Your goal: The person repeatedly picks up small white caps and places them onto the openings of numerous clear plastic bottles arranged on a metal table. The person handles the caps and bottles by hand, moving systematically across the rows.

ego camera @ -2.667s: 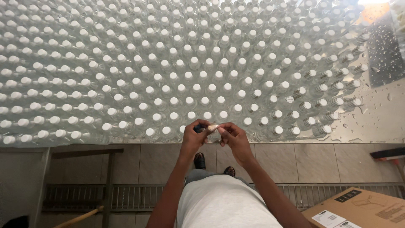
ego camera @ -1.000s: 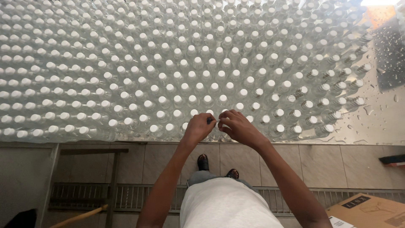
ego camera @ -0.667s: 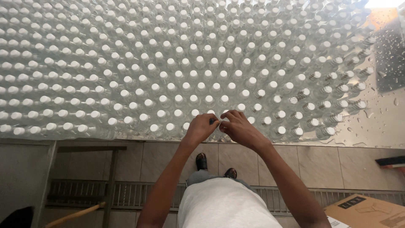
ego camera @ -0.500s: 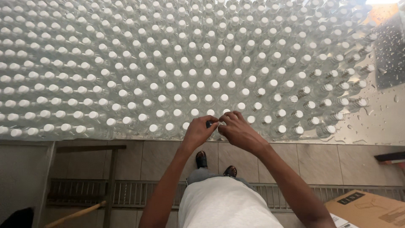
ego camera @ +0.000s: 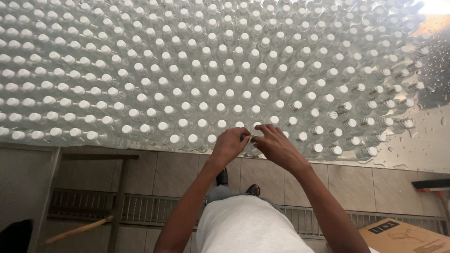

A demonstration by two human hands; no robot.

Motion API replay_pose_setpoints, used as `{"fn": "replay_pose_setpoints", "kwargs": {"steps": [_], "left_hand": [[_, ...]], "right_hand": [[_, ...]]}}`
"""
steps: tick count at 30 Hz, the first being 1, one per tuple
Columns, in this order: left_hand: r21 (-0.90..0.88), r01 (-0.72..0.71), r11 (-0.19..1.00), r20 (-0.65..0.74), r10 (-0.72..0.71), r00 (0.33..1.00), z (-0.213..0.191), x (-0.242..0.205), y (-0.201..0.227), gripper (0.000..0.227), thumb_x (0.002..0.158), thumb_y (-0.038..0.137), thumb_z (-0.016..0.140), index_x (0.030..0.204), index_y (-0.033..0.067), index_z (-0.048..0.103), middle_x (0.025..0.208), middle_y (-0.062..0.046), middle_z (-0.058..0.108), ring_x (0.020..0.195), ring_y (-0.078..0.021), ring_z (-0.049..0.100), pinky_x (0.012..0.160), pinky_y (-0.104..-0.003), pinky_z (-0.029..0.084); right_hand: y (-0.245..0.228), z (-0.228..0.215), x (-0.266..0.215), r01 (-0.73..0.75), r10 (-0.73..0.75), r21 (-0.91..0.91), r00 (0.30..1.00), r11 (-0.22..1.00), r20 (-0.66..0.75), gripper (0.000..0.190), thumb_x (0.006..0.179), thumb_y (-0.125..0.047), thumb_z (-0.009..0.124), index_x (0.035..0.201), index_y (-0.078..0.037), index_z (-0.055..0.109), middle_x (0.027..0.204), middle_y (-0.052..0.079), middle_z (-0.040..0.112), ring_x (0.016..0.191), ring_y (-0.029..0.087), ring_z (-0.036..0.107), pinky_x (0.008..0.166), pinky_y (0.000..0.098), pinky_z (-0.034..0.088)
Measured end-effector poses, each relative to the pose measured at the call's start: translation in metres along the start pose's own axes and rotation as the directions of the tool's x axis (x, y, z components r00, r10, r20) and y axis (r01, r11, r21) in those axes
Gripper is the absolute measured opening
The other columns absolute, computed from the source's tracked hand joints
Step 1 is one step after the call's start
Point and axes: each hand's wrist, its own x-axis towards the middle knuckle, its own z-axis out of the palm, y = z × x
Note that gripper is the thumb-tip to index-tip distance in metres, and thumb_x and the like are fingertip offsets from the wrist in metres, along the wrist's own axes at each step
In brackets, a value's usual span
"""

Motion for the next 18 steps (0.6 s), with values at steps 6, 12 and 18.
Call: {"fn": "replay_pose_setpoints", "kwargs": {"steps": [6, 12, 18], "left_hand": [[-0.165, 0.032, 0.986, 0.038, -0.026, 0.999, -0.023, -0.012, 0.013, 0.031, 0.098, 0.032, 0.062, 0.117, 0.011, 0.074, 0.107, -0.02, 0.076, 0.092, -0.043, 0.073, 0.081, -0.053, 0.058], [-0.353, 0.068, 0.933, 0.122, -0.026, 0.992, -0.037, -0.033, 0.014, 0.048, 0.089, 0.028, 0.069, 0.132, 0.0075, 0.067, 0.124, -0.022, 0.071, 0.057, -0.0194, 0.067, 0.066, -0.04, 0.058], [0.033, 0.106, 0.994, 0.045, -0.107, 0.993, 0.013, -0.019, -0.014, 0.046, 0.096, 0.035, 0.067, 0.14, 0.0247, 0.059, 0.131, -0.004, 0.07, 0.113, -0.0337, 0.069, 0.093, -0.054, 0.056]], "right_hand": [[0.006, 0.021, -0.001, 0.06, -0.063, -0.097, 0.998, 0.994, -0.031, 0.021, 0.093, -0.017, 0.068, 0.113, -0.021, 0.063, 0.121, 0.009, 0.055, 0.118, 0.035, 0.057, 0.092, 0.0492, 0.051], [0.008, 0.026, -0.002, 0.07, -0.077, -0.167, 0.996, 0.983, -0.036, 0.024, 0.091, -0.018, 0.071, 0.113, -0.02, 0.061, 0.117, 0.008, 0.058, 0.116, 0.032, 0.059, 0.094, 0.0491, 0.051], [0.001, 0.005, -0.003, 0.081, -0.081, 0.001, 0.994, 0.997, -0.076, 0.024, 0.09, -0.015, 0.072, 0.111, -0.016, 0.061, 0.111, 0.007, 0.062, 0.112, 0.03, 0.061, 0.096, 0.0484, 0.05]]}}
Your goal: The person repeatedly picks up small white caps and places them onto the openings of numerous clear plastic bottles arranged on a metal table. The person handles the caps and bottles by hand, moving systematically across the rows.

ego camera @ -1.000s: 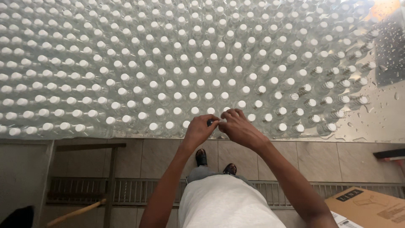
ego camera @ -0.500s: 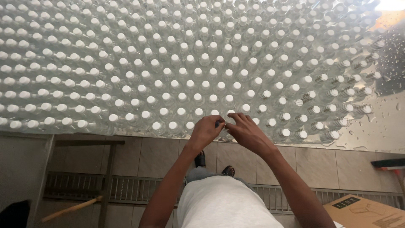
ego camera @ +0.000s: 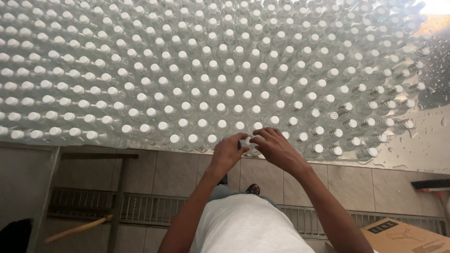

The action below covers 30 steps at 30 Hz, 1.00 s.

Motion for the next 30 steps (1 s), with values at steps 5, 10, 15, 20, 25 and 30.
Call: {"fn": "replay_pose_setpoints", "kwargs": {"steps": [5, 10, 15, 20, 25, 30], "left_hand": [[0.067, -0.035, 0.997, -0.091, 0.041, 0.995, 0.017, -0.005, 0.0, 0.042, 0.098, 0.027, 0.065, 0.138, 0.025, 0.055, 0.125, -0.003, 0.07, 0.113, -0.0335, 0.068, 0.091, -0.055, 0.056], [0.234, -0.074, 0.969, -0.178, 0.118, 0.977, 0.03, -0.006, 0.001, 0.052, 0.099, 0.018, 0.064, 0.147, 0.0183, 0.045, 0.112, -0.008, 0.071, 0.098, -0.0342, 0.071, 0.077, -0.054, 0.06], [0.206, -0.034, 0.978, -0.261, 0.088, 0.961, 0.047, -0.008, -0.009, 0.058, 0.095, 0.012, 0.064, 0.149, 0.011, 0.044, 0.119, -0.012, 0.071, 0.095, -0.0376, 0.07, 0.077, -0.058, 0.059], [0.135, 0.019, 0.991, -0.291, 0.021, 0.956, 0.055, -0.008, -0.006, 0.054, 0.097, 0.01, 0.061, 0.149, 0.0116, 0.044, 0.119, -0.013, 0.072, 0.094, -0.0408, 0.07, 0.076, -0.059, 0.058], [0.031, 0.045, 0.998, -0.269, -0.035, 0.963, 0.047, -0.01, 0.002, 0.052, 0.096, 0.019, 0.064, 0.146, 0.0182, 0.048, 0.123, -0.01, 0.072, 0.097, -0.0451, 0.07, 0.079, -0.062, 0.055], [0.023, 0.077, 0.997, -0.282, -0.068, 0.957, 0.058, -0.003, -0.011, 0.045, 0.096, 0.025, 0.066, 0.139, 0.0239, 0.052, 0.124, -0.005, 0.073, 0.102, -0.0396, 0.071, 0.083, -0.057, 0.056]], "right_hand": [[0.011, 0.012, 0.007, -0.035, 0.034, 0.085, 0.999, 0.996, 0.006, 0.038, 0.087, -0.021, 0.075, 0.119, -0.015, 0.056, 0.105, 0.005, 0.067, 0.11, 0.027, 0.065, 0.102, 0.0494, 0.046], [0.01, 0.016, 0.012, -0.033, 0.033, 0.03, 0.999, 0.999, -0.007, 0.047, 0.081, -0.023, 0.079, 0.119, -0.015, 0.053, 0.097, 0.005, 0.071, 0.106, 0.024, 0.067, 0.11, 0.0507, 0.039], [0.014, 0.023, 0.008, -0.102, 0.1, 0.09, 0.995, 0.991, 0.022, 0.069, 0.081, -0.024, 0.079, 0.143, -0.019, 0.049, 0.104, 0.002, 0.068, 0.101, 0.023, 0.06, 0.098, 0.0451, 0.042], [0.01, 0.029, 0.01, -0.093, 0.092, 0.145, 0.996, 0.985, 0.014, 0.068, 0.082, -0.019, 0.077, 0.144, -0.019, 0.05, 0.103, 0.003, 0.069, 0.098, 0.025, 0.06, 0.095, 0.0452, 0.041], [0.018, 0.036, 0.006, -0.09, 0.09, 0.15, 0.996, 0.984, 0.007, 0.064, 0.081, -0.022, 0.078, 0.14, -0.02, 0.054, 0.104, 0.002, 0.068, 0.098, 0.023, 0.058, 0.095, 0.0424, 0.04], [0.013, 0.026, 0.008, -0.102, 0.099, 0.205, 0.995, 0.973, 0.024, 0.057, 0.083, -0.021, 0.076, 0.136, -0.017, 0.058, 0.102, 0.003, 0.07, 0.096, 0.024, 0.059, 0.094, 0.0428, 0.041]]}}
